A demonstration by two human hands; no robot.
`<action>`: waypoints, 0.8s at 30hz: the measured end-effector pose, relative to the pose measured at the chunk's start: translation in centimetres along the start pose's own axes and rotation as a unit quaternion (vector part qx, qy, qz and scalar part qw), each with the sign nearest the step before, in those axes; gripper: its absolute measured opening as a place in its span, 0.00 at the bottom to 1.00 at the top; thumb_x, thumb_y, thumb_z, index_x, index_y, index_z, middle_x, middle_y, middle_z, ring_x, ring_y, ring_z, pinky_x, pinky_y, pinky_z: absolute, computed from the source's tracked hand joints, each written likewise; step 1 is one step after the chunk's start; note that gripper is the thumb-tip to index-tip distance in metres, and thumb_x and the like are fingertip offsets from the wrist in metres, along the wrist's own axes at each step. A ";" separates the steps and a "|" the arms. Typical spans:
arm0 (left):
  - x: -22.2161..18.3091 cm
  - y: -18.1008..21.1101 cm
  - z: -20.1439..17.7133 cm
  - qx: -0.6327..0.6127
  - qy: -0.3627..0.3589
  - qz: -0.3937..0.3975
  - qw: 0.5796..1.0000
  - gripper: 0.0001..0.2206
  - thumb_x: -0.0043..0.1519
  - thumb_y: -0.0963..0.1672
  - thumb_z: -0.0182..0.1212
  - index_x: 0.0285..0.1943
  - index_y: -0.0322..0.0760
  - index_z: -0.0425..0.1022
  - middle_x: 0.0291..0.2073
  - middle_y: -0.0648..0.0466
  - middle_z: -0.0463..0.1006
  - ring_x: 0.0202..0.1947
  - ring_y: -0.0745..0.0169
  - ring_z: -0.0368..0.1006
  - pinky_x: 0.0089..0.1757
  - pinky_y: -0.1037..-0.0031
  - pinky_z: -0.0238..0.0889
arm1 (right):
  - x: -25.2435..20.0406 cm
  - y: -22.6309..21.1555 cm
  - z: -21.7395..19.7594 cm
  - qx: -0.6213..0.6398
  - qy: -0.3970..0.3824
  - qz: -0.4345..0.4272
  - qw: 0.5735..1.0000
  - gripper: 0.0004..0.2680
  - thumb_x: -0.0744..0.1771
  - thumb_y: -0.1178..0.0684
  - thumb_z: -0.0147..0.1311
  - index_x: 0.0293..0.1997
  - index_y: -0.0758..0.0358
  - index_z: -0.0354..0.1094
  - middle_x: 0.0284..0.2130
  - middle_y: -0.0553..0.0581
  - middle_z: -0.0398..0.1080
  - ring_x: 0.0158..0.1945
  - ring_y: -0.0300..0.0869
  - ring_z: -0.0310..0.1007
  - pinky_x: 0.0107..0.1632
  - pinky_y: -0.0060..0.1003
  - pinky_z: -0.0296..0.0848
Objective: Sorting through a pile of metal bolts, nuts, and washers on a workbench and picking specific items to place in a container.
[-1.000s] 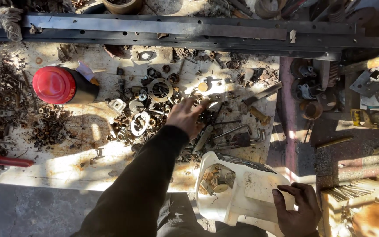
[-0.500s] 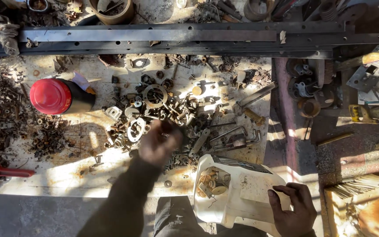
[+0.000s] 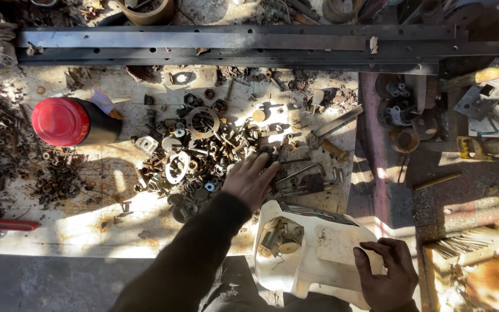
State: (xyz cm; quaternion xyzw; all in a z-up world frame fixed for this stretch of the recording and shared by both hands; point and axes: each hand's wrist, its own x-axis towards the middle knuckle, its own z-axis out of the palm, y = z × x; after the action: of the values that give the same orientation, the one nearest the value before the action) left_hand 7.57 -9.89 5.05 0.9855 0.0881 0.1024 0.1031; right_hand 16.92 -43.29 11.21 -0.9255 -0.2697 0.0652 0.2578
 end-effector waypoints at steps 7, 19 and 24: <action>2.7 -1.8 0.1 -0.056 -0.369 -0.110 0.921 0.05 0.71 0.44 0.53 0.50 0.41 0.73 0.41 0.53 0.83 0.43 0.61 0.79 0.61 0.60 0.64 | 0.1 -0.8 -0.3 0.006 0.015 -0.001 1.000 0.08 0.62 0.53 0.67 0.40 0.60 0.76 0.40 0.57 0.71 0.44 0.46 0.75 0.46 0.39 0.75; -6.0 1.7 -14.8 -0.389 -0.018 -0.280 0.877 0.03 0.61 0.40 0.65 0.40 0.35 0.77 0.34 0.50 0.86 0.31 0.64 0.85 0.34 0.75 0.80 | 0.1 -0.2 -0.2 0.024 -0.009 -0.007 1.000 0.07 0.63 0.51 0.65 0.40 0.60 0.76 0.39 0.56 0.69 0.43 0.45 0.75 0.45 0.39 0.75; -5.3 3.0 -10.3 -0.431 -0.160 -0.278 0.844 0.13 0.56 0.41 0.70 0.50 0.38 0.80 0.38 0.51 0.83 0.32 0.63 0.81 0.33 0.71 0.78 | 0.1 0.0 -0.2 0.013 -0.009 -0.006 1.000 0.08 0.63 0.51 0.65 0.40 0.61 0.76 0.39 0.57 0.69 0.43 0.46 0.75 0.44 0.40 0.75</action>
State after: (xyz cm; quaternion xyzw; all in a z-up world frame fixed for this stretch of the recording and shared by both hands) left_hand 0.66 -11.94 14.64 0.7789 0.2874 -0.0623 0.5539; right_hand 17.08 -43.32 11.38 -0.9197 -0.2770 0.0758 0.2678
